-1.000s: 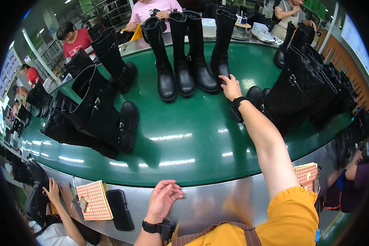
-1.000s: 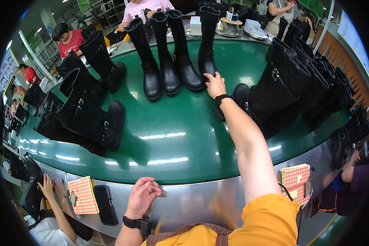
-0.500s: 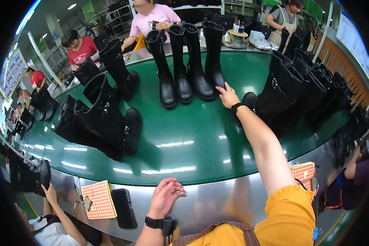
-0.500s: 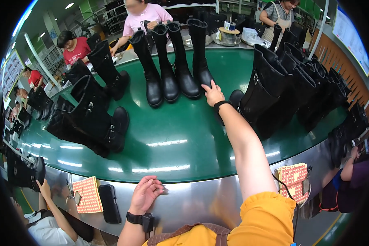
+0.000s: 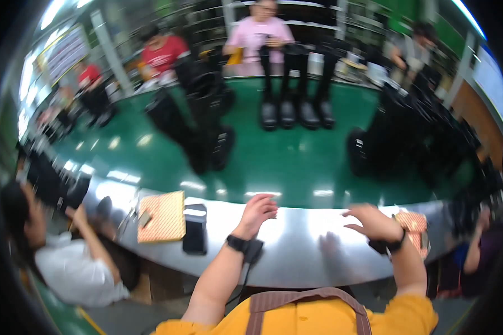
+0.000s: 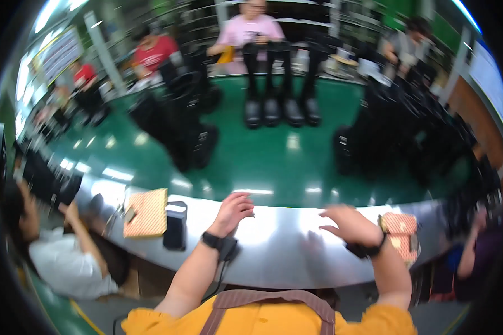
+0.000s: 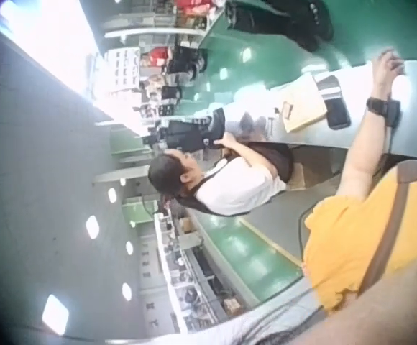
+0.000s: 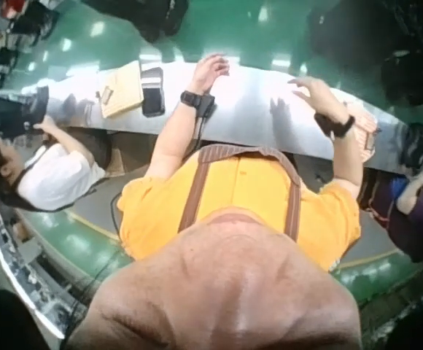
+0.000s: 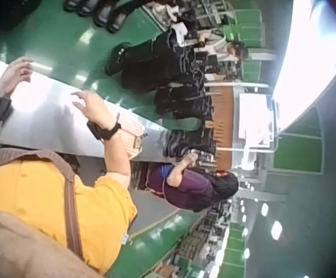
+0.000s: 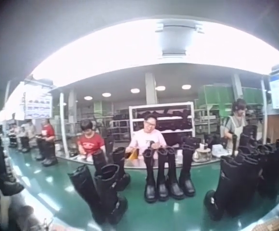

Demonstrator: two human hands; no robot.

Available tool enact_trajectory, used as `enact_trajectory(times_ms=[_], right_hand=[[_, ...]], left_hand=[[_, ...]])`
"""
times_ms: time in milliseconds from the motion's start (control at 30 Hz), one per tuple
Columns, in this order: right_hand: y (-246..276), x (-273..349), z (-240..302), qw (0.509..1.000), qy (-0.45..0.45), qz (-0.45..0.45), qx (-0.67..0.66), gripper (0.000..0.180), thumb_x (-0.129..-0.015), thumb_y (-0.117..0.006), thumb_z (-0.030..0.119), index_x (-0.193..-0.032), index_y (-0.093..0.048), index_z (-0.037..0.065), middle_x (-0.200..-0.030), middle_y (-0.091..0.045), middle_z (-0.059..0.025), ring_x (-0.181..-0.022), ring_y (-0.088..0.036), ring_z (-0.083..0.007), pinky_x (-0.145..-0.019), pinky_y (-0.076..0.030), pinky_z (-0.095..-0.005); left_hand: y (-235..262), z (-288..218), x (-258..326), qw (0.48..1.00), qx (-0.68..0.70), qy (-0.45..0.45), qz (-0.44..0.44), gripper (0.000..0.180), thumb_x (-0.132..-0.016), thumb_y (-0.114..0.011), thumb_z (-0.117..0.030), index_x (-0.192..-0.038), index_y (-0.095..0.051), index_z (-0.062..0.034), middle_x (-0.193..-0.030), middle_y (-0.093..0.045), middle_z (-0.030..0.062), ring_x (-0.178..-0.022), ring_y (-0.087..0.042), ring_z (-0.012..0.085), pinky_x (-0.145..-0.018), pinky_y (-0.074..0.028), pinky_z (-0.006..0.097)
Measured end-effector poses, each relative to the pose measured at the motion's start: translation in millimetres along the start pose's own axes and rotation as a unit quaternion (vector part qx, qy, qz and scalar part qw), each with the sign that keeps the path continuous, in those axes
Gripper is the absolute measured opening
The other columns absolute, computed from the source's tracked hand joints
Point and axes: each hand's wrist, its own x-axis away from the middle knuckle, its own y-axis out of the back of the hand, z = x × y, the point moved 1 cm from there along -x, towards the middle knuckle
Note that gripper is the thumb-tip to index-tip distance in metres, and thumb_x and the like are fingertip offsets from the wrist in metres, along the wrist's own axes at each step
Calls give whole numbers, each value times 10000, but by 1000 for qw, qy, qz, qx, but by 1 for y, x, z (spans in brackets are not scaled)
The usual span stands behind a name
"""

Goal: Inspecting and cleaning black boots on a factory assembly line.

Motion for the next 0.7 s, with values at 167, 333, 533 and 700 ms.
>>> enact_trajectory(times_ms=[167, 333, 533, 700], right_hand=[[-58, 98, 34, 950, -242, 82, -178, 278, -852, -636, 223, -1067, -674, 52, -962, -683, -188, -925, -657, -321, -810, -509, -379], [-99, 156, 75, 815, -281, -58, -503, 276, -952, -573, 213, -1108, -613, -11, -995, -663, -113, -860, -614, -169, -740, -476, -259], [-105, 168, 107, 822, -274, 30, -499, 230, -912, -612, 209, -1052, -651, 31, -815, -635, -57, -670, -547, -159, -633, -423, -276], [-150, 155, 97, 886, -215, 4, -410, 235, -910, -609, 214, -1052, -653, 32, -824, -637, -67, -689, -553, -172, -646, -427, -285]], left_hand=[[0, 4, 1, 997, -58, -22, -38, 224, -909, -537, -93, -1105, -504, 11, -885, -574, 120, -772, -639, 204, -652, -560, 320], [-21, 12, 32, 981, -191, 1, -45, 205, -921, -503, -148, -1075, -538, -17, -854, -546, 68, -701, -576, 144, -617, -510, 272], [-54, 22, 138, 953, -244, 67, 167, 255, -940, -531, -252, -1102, -570, -58, -876, -580, 16, -730, -583, 110, -596, -493, 237], [-27, 58, 218, 821, -392, 181, 374, 274, -929, -558, -297, -953, -630, -35, -797, -595, -2, -710, -571, 88, -586, -470, 243]])
